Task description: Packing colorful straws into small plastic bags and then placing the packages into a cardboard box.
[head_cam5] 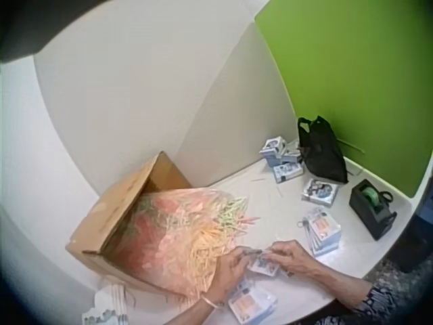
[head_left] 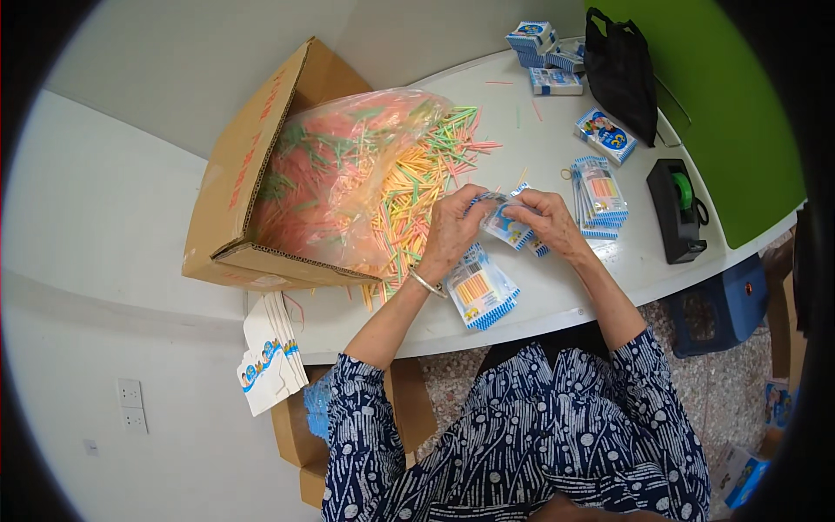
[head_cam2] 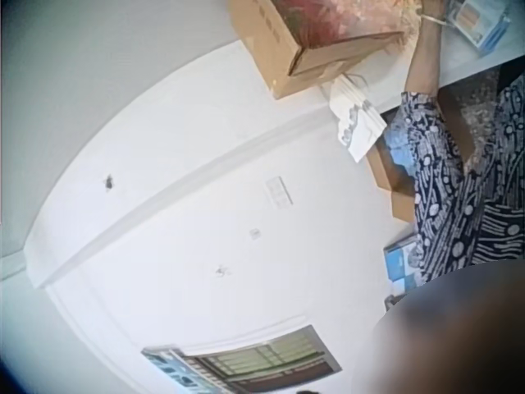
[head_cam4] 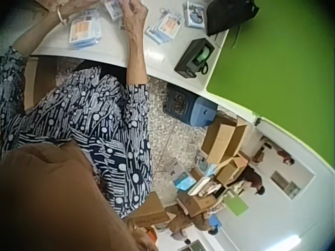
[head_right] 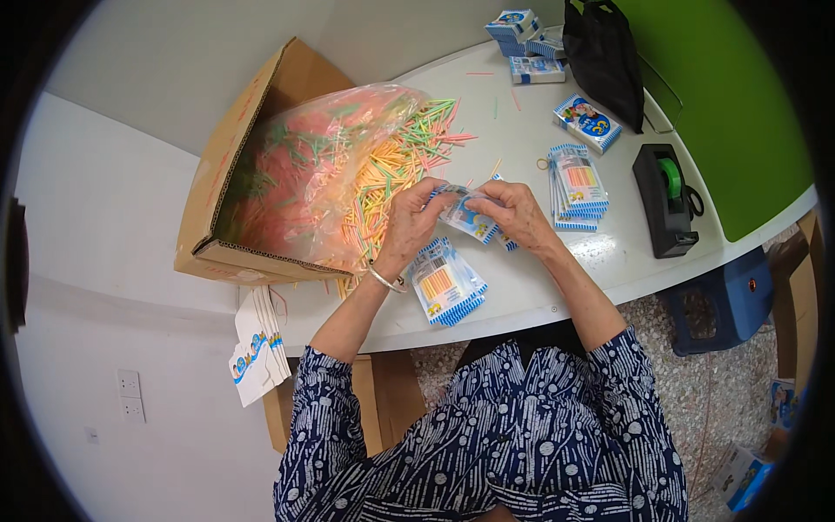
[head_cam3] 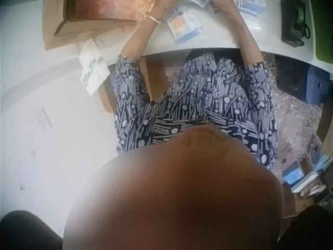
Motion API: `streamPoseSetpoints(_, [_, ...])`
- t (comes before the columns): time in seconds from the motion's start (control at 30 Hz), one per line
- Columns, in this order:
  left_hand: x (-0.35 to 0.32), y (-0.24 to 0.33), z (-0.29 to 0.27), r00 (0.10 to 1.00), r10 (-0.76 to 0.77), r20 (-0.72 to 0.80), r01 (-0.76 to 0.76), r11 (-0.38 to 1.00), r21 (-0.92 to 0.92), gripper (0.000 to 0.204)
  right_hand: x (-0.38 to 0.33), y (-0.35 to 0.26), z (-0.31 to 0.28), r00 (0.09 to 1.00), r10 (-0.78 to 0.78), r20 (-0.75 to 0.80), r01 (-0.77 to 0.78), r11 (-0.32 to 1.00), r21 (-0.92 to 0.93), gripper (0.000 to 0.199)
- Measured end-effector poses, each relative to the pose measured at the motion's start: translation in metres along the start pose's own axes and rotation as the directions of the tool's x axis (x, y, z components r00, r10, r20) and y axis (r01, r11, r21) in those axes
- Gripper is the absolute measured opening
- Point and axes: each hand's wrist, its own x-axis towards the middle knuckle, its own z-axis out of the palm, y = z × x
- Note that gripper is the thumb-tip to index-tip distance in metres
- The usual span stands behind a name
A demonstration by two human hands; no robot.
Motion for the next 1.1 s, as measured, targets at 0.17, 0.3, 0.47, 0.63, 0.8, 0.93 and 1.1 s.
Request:
streamPoseSetpoints(0.17, [-0.001,0.002,-0.002,1.000,0.004,-0.007,-0.003,0.999,0.051,0.013,0.000,0.007,-0.001,0.999,-0.030,0.032,0.031,0.998,-0.048,0.022])
streamPoseSetpoints(0.3, [0.002,-0.006,-0.012,0.996,0.069,0.064,-0.086,0.944,0.318,0.013,0.000,0.003,0.000,0.995,-0.059,0.085,0.075,0.978,-0.194,0.025])
streamPoseSetpoints(0.47, [0.026,-0.013,-0.045,0.957,0.289,0.018,-0.275,0.889,0.366,0.014,0.003,0.012,-0.004,0.994,-0.105,0.025,0.107,0.983,-0.148,0.029])
streamPoseSetpoints(0.63, [0.047,-0.034,-0.093,0.967,0.100,0.234,-0.246,0.129,0.961,0.011,0.000,0.006,-0.003,0.996,-0.081,-0.046,0.074,0.988,-0.138,0.030])
streamPoseSetpoints(0.8, [0.049,-0.068,-0.101,0.933,0.097,0.346,-0.324,-0.189,0.927,0.016,0.000,0.006,-0.004,0.998,-0.028,-0.047,0.022,0.992,-0.121,0.030])
streamPoseSetpoints(0.93, [0.054,-0.085,-0.104,0.922,0.176,0.344,-0.306,-0.211,0.928,0.017,0.000,0.010,-0.004,0.996,-0.062,-0.057,0.055,0.992,-0.117,0.030])
streamPoseSetpoints(1.1, [0.062,-0.092,-0.098,0.944,0.117,0.309,-0.288,-0.165,0.943,0.019,0.000,0.012,-0.006,0.997,-0.053,-0.056,0.045,0.989,-0.139,0.031])
